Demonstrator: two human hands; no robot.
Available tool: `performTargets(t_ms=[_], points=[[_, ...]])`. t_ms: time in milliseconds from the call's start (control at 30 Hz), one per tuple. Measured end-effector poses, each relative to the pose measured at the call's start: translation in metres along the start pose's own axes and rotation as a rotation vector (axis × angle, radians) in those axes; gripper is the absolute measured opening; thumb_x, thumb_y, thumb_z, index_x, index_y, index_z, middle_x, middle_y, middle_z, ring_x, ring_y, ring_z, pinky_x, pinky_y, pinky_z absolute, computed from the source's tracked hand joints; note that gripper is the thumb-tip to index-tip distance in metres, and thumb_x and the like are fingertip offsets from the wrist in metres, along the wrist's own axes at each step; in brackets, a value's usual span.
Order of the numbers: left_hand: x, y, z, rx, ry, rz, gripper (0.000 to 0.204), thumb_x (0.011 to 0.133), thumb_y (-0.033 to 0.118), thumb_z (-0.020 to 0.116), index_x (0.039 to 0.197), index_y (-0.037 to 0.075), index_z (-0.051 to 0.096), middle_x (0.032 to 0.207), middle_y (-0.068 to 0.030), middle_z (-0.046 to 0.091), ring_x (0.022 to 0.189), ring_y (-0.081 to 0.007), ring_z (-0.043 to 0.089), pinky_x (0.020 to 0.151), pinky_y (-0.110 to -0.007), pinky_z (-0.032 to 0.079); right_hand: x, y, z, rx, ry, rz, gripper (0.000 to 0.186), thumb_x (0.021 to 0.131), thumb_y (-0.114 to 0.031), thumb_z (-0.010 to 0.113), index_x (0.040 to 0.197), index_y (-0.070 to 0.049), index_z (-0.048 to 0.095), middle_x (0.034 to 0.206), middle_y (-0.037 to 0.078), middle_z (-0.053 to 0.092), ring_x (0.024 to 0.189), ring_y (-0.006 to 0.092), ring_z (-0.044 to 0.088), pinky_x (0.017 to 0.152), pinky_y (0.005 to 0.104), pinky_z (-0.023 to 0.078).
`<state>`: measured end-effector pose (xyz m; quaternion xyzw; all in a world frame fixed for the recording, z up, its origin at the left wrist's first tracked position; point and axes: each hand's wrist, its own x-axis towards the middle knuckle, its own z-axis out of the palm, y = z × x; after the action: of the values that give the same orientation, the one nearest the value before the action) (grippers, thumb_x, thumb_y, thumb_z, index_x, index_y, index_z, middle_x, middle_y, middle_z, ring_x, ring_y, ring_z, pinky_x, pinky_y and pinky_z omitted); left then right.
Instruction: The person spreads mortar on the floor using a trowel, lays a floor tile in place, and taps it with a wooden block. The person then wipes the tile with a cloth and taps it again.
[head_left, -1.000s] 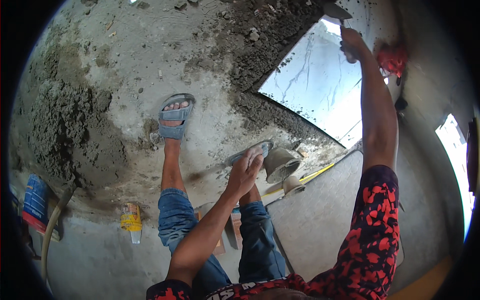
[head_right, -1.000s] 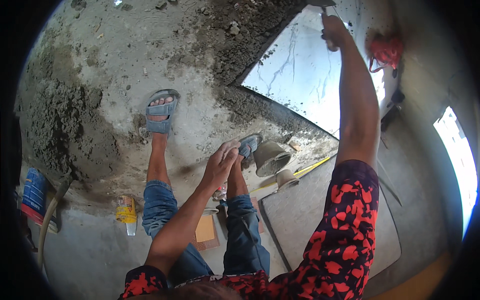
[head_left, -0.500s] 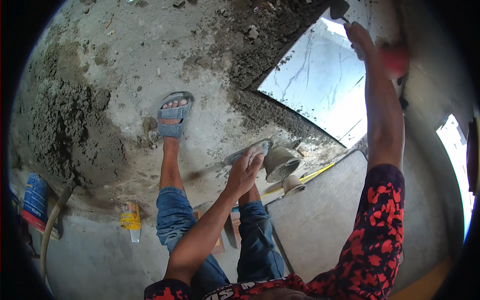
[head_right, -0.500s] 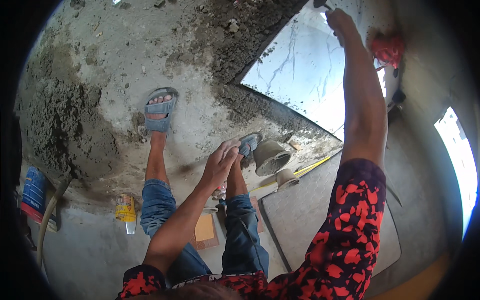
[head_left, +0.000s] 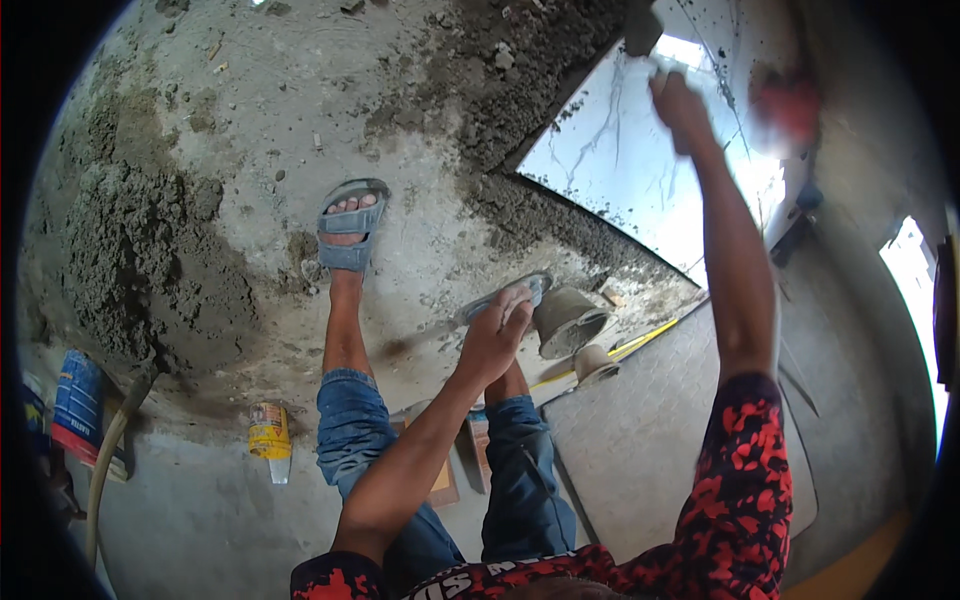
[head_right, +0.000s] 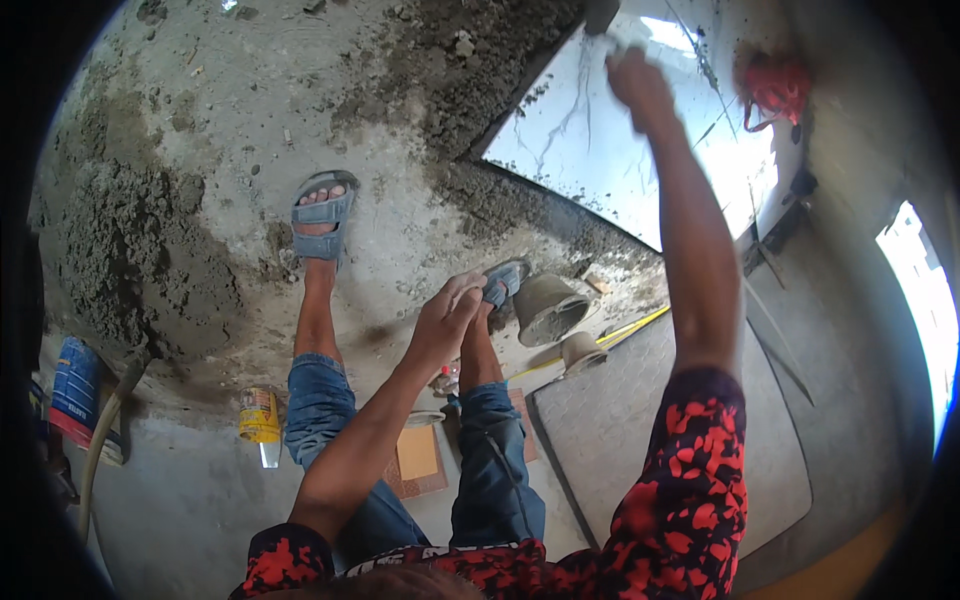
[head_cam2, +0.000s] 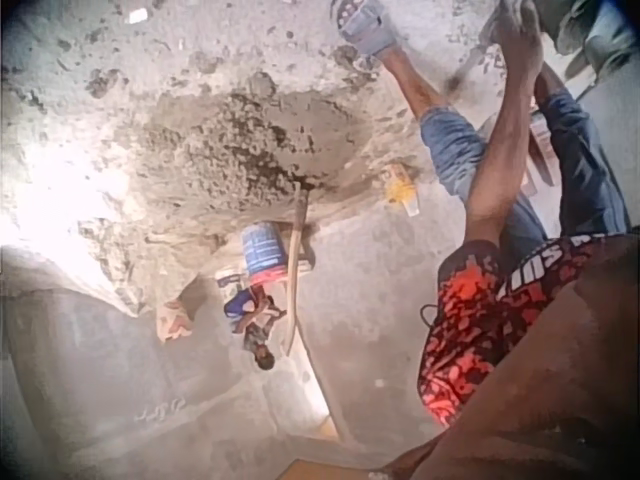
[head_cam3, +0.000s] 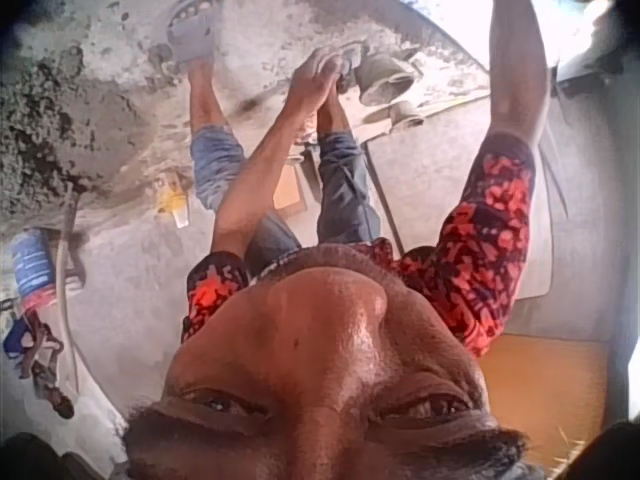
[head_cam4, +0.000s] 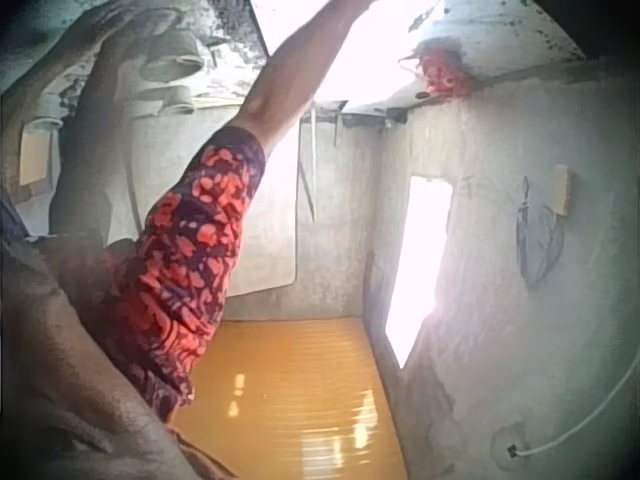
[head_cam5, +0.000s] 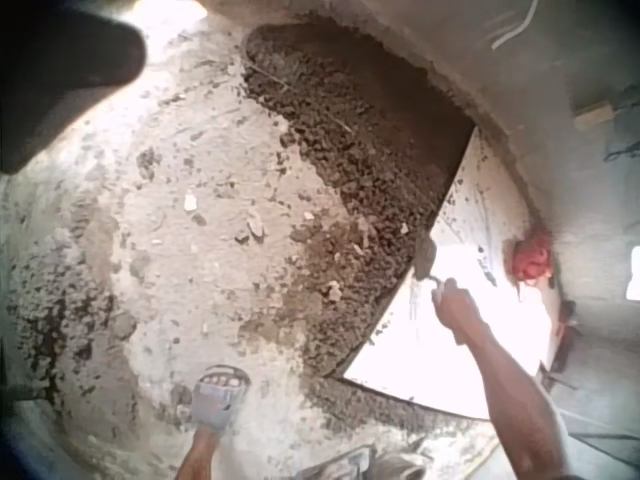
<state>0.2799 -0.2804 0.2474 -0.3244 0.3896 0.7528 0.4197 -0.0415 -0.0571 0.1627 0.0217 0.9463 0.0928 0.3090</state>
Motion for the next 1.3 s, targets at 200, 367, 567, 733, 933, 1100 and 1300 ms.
performTargets(t_ms=[200,367,567,733,933,1100,1300], points=[[-0.002,-0.017,-0.003,0.083,-0.016,-0.024,0.049,0.094,0.029,0.045,0.125,-0.008,0.042,0.124,-0.0211,0.053,0.118,-0.0238,0.048,0.1,-0.031,0.035,-0.032,-0.014,0.043,0.191,-0.351,0.091,0.037,0.092,-0.028,0.037,0.114,0.002,0.043,0.103,0.027,0.06,0.09,0.0406,0.061,0.076,0.0495,0.049],[0.0,-0.023,-0.001,0.194,-0.039,-0.04,0.049,0.094,0.03,0.047,0.124,-0.008,0.044,0.122,-0.0205,0.055,0.117,-0.0237,0.05,0.099,-0.031,0.037,-0.167,-0.043,0.088,0.06,-0.483,-0.148,0.044,0.093,-0.028,0.04,0.115,0.01,0.037,0.081,0.03,0.061,0.078,0.0445,0.061,0.075,0.0509,0.048],[-0.003,-0.035,0.005,0.213,-0.043,-0.01,0.056,0.093,0.038,0.044,0.126,-0.007,0.043,0.123,-0.0219,0.054,0.117,-0.0257,0.05,0.099,-0.032,0.037,-0.098,-0.023,0.042,0.183,-0.122,-0.033,0.041,0.09,-0.032,0.043,0.099,0.008,0.044,0.079,0.032,0.06,0.075,0.0465,0.06,0.072,0.0516,0.048],[-0.004,-0.051,0.003,0.442,-0.108,-0.053,0.059,0.092,0.042,0.045,0.127,-0.005,0.043,0.124,-0.0226,0.052,0.118,-0.0299,0.05,0.098,-0.033,0.037,-0.12,-0.026,0.116,0.131,-0.294,-0.219,0.039,0.091,-0.027,0.043,0.097,0.012,0.046,0.074,0.028,0.061,0.064,0.0386,0.063,0.051,0.0403,0.053],[-0.011,-0.051,0.008,0.683,-0.183,-0.096,0.061,0.091,0.047,0.045,0.13,0.0,0.043,0.128,-0.0216,0.049,0.12,-0.0348,0.046,0.1,-0.038,0.036,-0.252,-0.059,0.135,0.426,-0.434,-0.153,0.037,0.091,-0.026,0.043,0.097,0.01,0.042,0.076,0.034,0.058,0.071,0.0462,0.059,0.065,0.0471,0.05],[-0.015,-0.067,0.011,0.779,-0.201,-0.112,0.06,0.09,0.045,0.047,0.129,-0.001,0.043,0.128,-0.0236,0.048,0.119,-0.0362,0.046,0.099,-0.039,0.036,-0.239,-0.054,0.132,0.7,-0.195,0.089,0.032,0.087,-0.023,0.051,0.1,0.004,0.04,0.076,0.031,0.059,0.074,0.0485,0.058,0.067,0.0534,0.045],[-0.018,-0.101,0.012,0.888,-0.23,-0.035,0.055,0.09,0.038,0.048,0.126,-0.004,0.044,0.124,-0.0258,0.049,0.117,-0.0374,0.047,0.097,-0.04,0.038,-0.165,-0.057,0.171,0.677,-0.025,0.112,0.036,0.085,-0.026,0.054,0.1,0.004,0.039,0.078,0.031,0.06,0.076,0.0479,0.059,0.068,0.0526,0.046]])
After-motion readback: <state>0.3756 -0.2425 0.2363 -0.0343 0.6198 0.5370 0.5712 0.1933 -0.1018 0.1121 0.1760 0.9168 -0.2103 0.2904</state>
